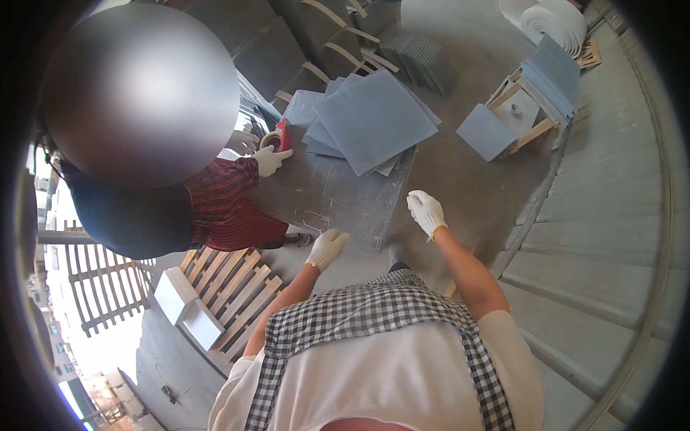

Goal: The person stacks gray rectangular panels on a wooden pallet while wearing white gloves. They repeatedly pick up panels, align them, and place them in a growing stack, occasionally adjusting the pile to maintain alignment.

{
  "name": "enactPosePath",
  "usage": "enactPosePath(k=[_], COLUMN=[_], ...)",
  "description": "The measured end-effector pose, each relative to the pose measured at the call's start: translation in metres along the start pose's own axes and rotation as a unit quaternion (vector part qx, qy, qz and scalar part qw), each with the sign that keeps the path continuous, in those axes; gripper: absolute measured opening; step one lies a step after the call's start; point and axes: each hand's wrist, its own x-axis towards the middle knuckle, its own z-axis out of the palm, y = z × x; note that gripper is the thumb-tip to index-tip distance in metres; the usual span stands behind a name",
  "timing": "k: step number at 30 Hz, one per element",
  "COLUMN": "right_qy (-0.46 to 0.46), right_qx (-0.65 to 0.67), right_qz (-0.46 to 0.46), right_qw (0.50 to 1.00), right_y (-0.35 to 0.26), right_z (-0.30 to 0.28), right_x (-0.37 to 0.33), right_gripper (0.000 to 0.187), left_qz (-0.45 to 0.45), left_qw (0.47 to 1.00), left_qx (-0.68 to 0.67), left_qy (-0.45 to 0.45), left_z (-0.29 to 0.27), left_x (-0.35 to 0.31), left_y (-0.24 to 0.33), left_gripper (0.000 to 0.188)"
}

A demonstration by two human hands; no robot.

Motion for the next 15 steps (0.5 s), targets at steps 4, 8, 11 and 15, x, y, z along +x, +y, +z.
enactPosePath(k=[4,8,11,15], right_qy=[0.063,0.064,0.070,0.063], right_qx=[-0.315,-0.375,-0.421,-0.502], right_qz=[-0.188,-0.239,-0.341,-0.352], right_qw=[0.928,0.894,0.838,0.788], right_y=[-0.003,-0.007,-0.009,-0.040], right_z=[-0.036,-0.039,-0.037,-0.029], right_x=[0.049,0.059,0.094,0.159], right_gripper=[0.041,0.046,0.055,0.066], left_qz=[0.015,0.005,-0.018,-0.092], left_qw=[1.000,0.998,0.997,0.984], left_qx=[-0.001,-0.030,0.024,-0.015], left_qy=[0.022,0.054,0.076,0.152], left_z=[-0.004,0.001,0.000,0.011], left_x=[0.019,0.055,0.099,0.142], left_y=[0.092,0.095,0.091,0.086], left_gripper=[0.051,0.052,0.055,0.075])
